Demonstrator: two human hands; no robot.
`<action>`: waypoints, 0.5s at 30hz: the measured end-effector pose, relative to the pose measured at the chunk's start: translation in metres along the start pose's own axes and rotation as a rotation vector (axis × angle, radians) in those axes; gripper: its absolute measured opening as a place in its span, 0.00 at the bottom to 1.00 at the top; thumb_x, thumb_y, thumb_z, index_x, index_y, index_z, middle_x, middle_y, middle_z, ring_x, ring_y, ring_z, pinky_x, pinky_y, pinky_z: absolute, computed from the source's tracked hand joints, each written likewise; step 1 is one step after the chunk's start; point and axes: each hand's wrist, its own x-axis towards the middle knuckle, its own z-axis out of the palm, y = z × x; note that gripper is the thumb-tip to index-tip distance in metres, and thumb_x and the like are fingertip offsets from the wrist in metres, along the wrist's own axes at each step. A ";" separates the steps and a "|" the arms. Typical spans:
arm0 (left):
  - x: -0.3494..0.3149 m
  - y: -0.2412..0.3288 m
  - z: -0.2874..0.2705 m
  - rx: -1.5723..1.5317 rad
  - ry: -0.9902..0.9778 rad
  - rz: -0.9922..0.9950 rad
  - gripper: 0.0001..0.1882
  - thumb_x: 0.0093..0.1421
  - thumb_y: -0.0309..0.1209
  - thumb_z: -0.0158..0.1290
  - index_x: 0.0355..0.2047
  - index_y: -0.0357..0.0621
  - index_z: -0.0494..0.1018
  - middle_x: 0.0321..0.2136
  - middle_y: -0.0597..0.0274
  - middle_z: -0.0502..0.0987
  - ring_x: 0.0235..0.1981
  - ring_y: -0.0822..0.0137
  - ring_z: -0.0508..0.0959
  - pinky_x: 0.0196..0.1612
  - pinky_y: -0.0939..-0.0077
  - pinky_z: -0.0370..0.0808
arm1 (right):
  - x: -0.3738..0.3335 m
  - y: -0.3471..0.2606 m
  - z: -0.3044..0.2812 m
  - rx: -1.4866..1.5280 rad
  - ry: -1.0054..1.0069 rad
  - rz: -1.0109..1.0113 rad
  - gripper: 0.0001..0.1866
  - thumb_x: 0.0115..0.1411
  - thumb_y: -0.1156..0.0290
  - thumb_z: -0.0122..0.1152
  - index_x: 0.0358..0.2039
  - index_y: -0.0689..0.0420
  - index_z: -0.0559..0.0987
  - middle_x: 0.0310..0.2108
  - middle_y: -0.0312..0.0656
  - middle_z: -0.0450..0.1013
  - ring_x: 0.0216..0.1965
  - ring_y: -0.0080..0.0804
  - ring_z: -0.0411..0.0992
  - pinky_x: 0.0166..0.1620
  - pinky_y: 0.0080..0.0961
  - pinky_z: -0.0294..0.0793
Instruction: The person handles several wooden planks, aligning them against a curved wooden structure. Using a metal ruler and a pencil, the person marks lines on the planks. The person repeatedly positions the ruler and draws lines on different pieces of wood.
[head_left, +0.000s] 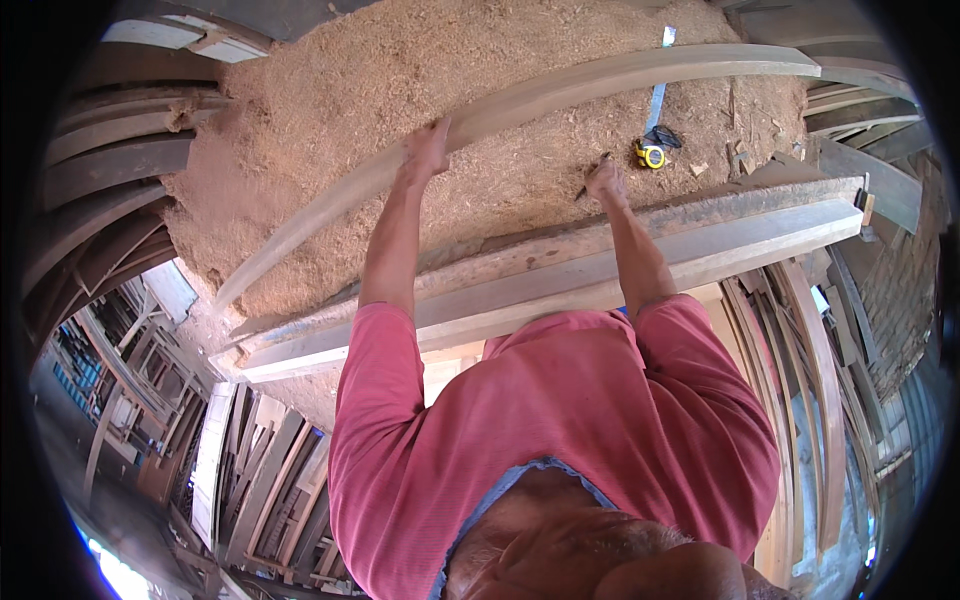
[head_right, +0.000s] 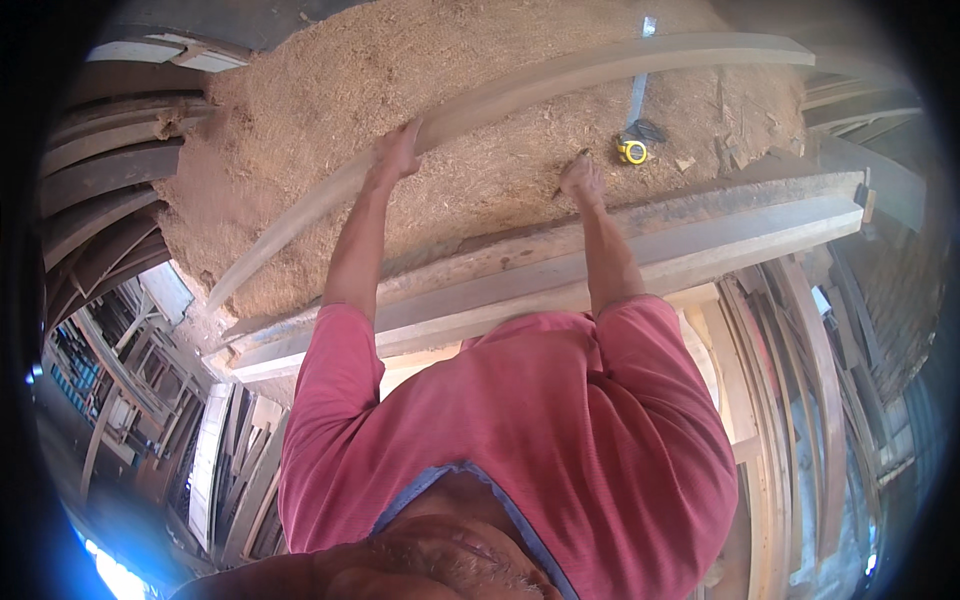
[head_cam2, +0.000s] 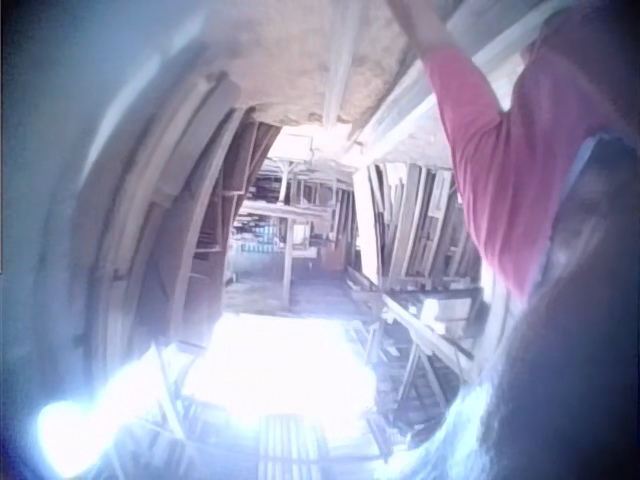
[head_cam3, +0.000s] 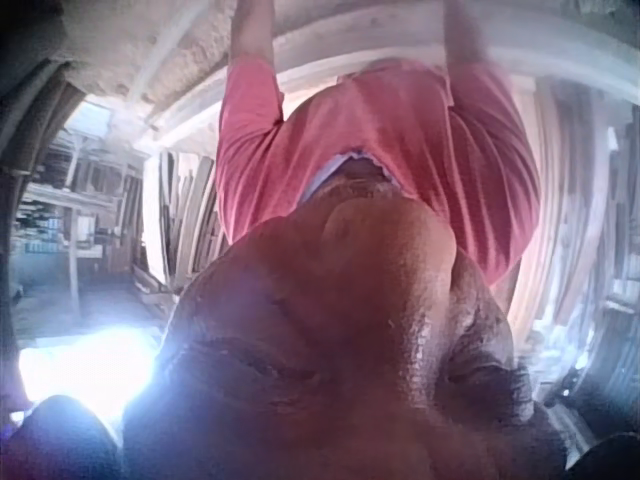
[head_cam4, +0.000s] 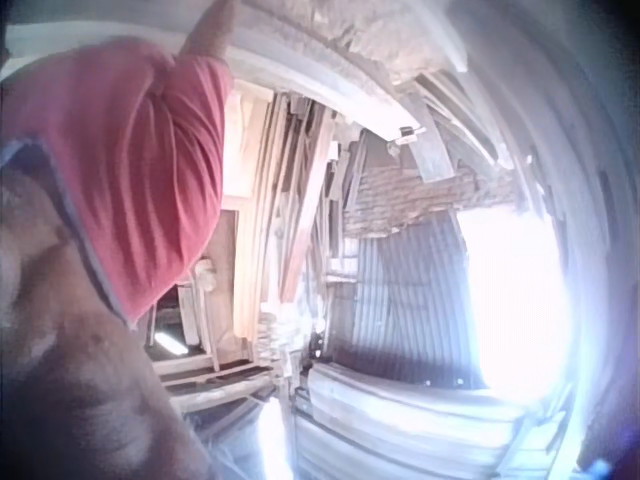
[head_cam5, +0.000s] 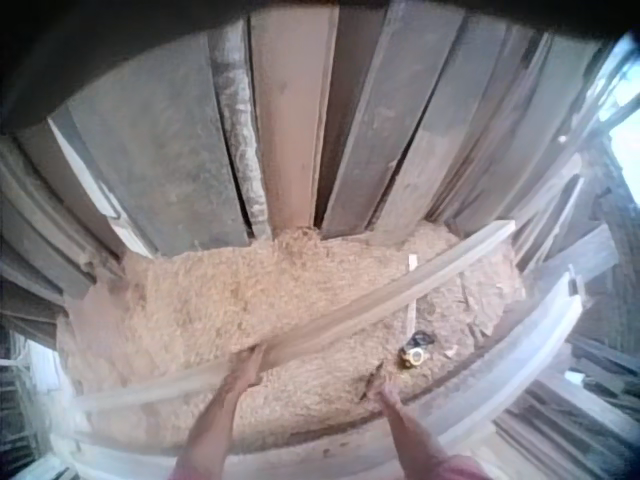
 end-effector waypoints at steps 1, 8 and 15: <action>-0.002 -0.001 0.011 0.016 0.050 -0.002 0.50 0.54 0.26 0.66 0.77 0.52 0.57 0.62 0.48 0.76 0.62 0.47 0.78 0.65 0.50 0.75 | 0.001 0.004 -0.001 0.038 0.027 -0.052 0.17 0.65 0.60 0.56 0.46 0.56 0.85 0.45 0.57 0.83 0.50 0.59 0.81 0.55 0.48 0.80; -0.012 0.023 0.091 0.181 0.272 -0.104 0.48 0.62 0.30 0.63 0.79 0.52 0.52 0.71 0.32 0.63 0.69 0.30 0.67 0.68 0.38 0.70 | 0.007 0.041 0.003 0.356 0.162 -0.243 0.06 0.60 0.70 0.60 0.32 0.55 0.84 0.31 0.50 0.81 0.36 0.48 0.82 0.40 0.43 0.80; -0.052 0.035 0.091 0.098 0.088 -0.064 0.46 0.62 0.42 0.62 0.78 0.50 0.56 0.76 0.35 0.55 0.75 0.35 0.59 0.76 0.39 0.57 | -0.048 0.023 -0.044 1.176 -0.320 0.011 0.07 0.71 0.74 0.58 0.45 0.58 0.82 0.33 0.42 0.81 0.31 0.31 0.82 0.30 0.30 0.79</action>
